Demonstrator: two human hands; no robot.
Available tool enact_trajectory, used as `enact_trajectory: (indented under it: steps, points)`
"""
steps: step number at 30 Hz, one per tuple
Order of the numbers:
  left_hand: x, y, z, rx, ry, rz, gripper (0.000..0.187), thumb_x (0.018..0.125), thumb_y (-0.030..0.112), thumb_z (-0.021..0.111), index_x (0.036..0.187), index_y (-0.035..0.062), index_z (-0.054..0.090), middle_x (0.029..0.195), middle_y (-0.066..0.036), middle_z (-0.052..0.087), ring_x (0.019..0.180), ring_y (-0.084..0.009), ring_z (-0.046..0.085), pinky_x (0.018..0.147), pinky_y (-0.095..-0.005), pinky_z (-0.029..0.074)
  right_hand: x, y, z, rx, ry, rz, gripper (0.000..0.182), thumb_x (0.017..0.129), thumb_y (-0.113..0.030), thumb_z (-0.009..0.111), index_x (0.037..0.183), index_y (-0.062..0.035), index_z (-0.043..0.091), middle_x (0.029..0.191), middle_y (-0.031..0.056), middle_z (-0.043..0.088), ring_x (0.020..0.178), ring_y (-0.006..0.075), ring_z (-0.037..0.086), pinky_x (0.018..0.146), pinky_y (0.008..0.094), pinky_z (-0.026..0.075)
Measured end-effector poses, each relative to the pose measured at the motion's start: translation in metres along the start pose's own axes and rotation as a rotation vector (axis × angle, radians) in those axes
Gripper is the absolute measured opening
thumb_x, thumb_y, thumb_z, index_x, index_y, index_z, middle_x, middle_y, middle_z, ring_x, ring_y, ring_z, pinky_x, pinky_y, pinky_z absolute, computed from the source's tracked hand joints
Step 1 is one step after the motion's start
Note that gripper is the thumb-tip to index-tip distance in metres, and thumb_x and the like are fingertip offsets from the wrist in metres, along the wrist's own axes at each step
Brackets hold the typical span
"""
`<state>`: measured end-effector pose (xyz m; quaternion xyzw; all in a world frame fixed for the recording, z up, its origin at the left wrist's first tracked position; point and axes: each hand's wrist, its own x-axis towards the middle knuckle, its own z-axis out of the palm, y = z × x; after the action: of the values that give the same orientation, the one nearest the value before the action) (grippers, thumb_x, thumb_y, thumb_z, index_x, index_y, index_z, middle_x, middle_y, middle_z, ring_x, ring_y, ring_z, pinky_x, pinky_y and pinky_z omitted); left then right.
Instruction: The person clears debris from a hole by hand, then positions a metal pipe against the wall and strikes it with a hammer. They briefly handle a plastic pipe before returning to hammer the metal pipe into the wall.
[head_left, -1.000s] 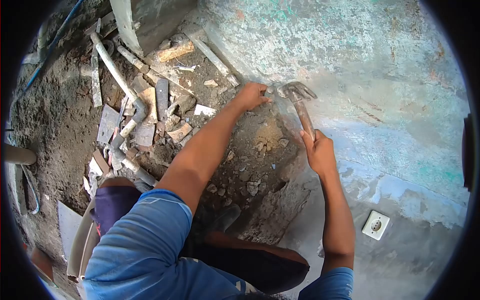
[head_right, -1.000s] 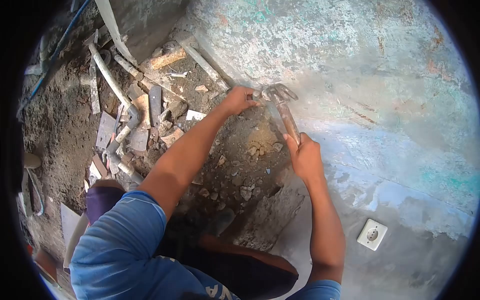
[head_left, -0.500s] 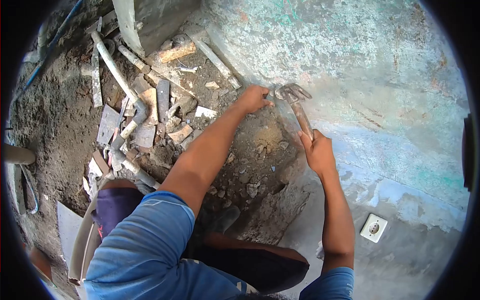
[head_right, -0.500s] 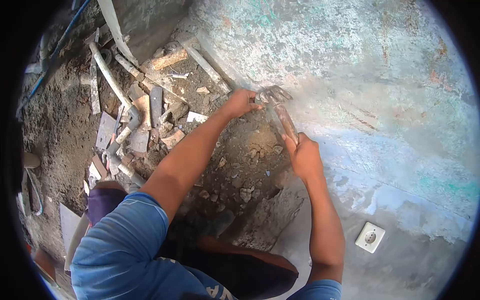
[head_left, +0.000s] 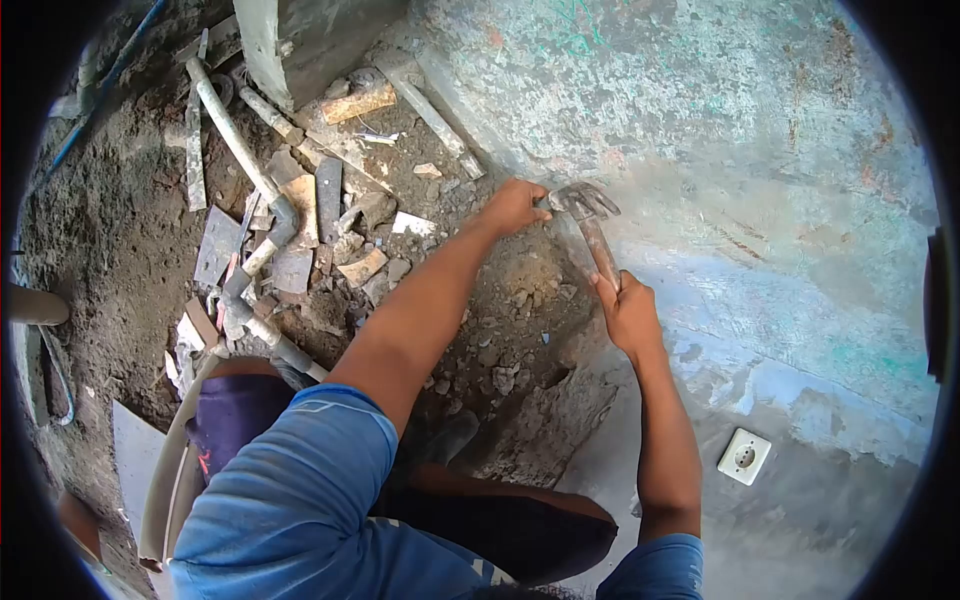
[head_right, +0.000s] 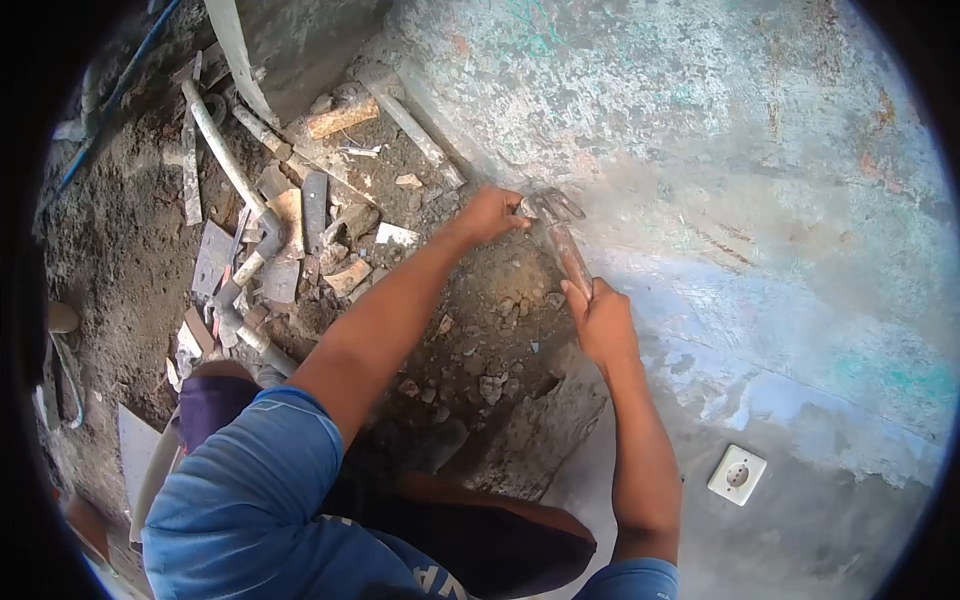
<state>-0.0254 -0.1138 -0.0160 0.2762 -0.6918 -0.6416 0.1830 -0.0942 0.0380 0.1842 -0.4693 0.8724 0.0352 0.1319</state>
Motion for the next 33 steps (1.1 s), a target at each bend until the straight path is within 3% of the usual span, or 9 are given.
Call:
enact_trajectory:
  steps: [3,10,13,17,20,25,28,31,33]
  points:
    - [0.016,-0.033,0.028,-0.157,0.098,0.158,0.026,0.077,0.019,0.078,0.094,0.0028,0.067,0.066,-0.010,0.058,0.060,-0.0146,0.048,0.060,-0.0340,0.043,-0.013,-0.041,-0.047,0.122,0.193,-0.057,0.040,0.094,-0.035,0.058,0.082,0.0027,0.054,0.057,0.0133,0.054,0.051,0.0245,0.053,0.051,0.0358,0.042]
    - [0.008,-0.018,0.015,-0.052,0.073,0.125,0.026,0.076,0.019,0.078,0.094,0.0045,0.068,0.066,-0.009,0.059,0.061,-0.0143,0.049,0.060,-0.0330,0.043,-0.016,-0.067,-0.065,1.088,0.714,-0.524,0.039,0.094,-0.039,0.054,0.078,-0.0054,0.046,0.059,0.0027,0.047,0.046,0.0112,0.042,0.040,0.0253,0.033]
    - [0.012,-0.024,0.019,-0.063,0.104,0.102,0.025,0.076,0.020,0.078,0.095,0.0072,0.069,0.063,-0.009,0.057,0.059,-0.0156,0.047,0.059,-0.0334,0.042,-0.009,0.027,0.033,0.073,0.114,-0.058,0.041,0.092,-0.035,0.061,0.082,0.0041,0.054,0.059,0.0192,0.053,0.054,0.0316,0.054,0.057,0.0402,0.045]
    - [0.001,-0.019,0.011,0.113,0.009,0.013,0.032,0.075,0.021,0.078,0.102,0.0059,0.068,0.086,-0.019,0.067,0.078,-0.0308,0.064,0.075,-0.0394,0.049,-0.008,-0.020,-0.014,0.096,0.085,-0.018,0.040,0.092,-0.034,0.062,0.080,0.0031,0.054,0.060,0.0202,0.052,0.053,0.0291,0.044,0.055,0.0371,0.042]
    - [0.008,-0.032,0.020,-0.115,0.062,0.092,0.027,0.076,0.018,0.078,0.100,0.0085,0.069,0.060,-0.004,0.055,0.057,-0.0125,0.045,0.056,-0.0321,0.040,-0.011,-0.080,-0.084,0.357,0.476,-0.155,0.036,0.097,-0.034,0.055,0.076,-0.0049,0.048,0.056,-0.0005,0.045,0.049,0.0088,0.043,0.046,0.0267,0.035]
    - [0.013,-0.035,0.016,-0.051,0.101,0.087,0.029,0.076,0.018,0.079,0.102,0.0082,0.069,0.063,-0.005,0.057,0.059,-0.0137,0.049,0.059,-0.0329,0.042,-0.007,-0.089,-0.085,1.039,0.681,-0.606,0.039,0.098,-0.041,0.048,0.082,-0.0065,0.043,0.057,0.0043,0.040,0.048,0.0113,0.038,0.045,0.0252,0.034]
    - [0.007,-0.026,0.012,-0.022,0.115,0.073,0.031,0.076,0.019,0.079,0.103,0.0081,0.069,0.068,-0.009,0.062,0.064,-0.0185,0.057,0.065,-0.0356,0.046,0.005,0.014,0.017,-0.005,0.109,-0.129,0.041,0.091,-0.035,0.060,0.089,0.0056,0.055,0.060,0.0173,0.054,0.054,0.0248,0.053,0.056,0.0423,0.044]
    - [0.009,-0.024,0.003,0.047,0.026,-0.004,0.032,0.074,0.022,0.080,0.096,0.0031,0.067,0.085,-0.020,0.066,0.080,-0.0325,0.062,0.075,-0.0412,0.047,0.014,-0.011,-0.003,-0.032,-0.011,-0.083,0.039,0.091,-0.032,0.062,0.083,0.0052,0.055,0.060,0.0196,0.053,0.054,0.0230,0.050,0.055,0.0384,0.042]
    - [0.006,-0.033,0.020,0.007,0.032,0.005,0.031,0.075,0.020,0.079,0.100,0.0057,0.068,0.078,-0.016,0.065,0.074,-0.0268,0.061,0.072,-0.0390,0.047,0.001,-0.048,-0.042,0.132,0.156,-0.060,0.038,0.093,-0.031,0.060,0.078,0.0039,0.054,0.057,0.0174,0.050,0.053,0.0208,0.046,0.052,0.0363,0.040]
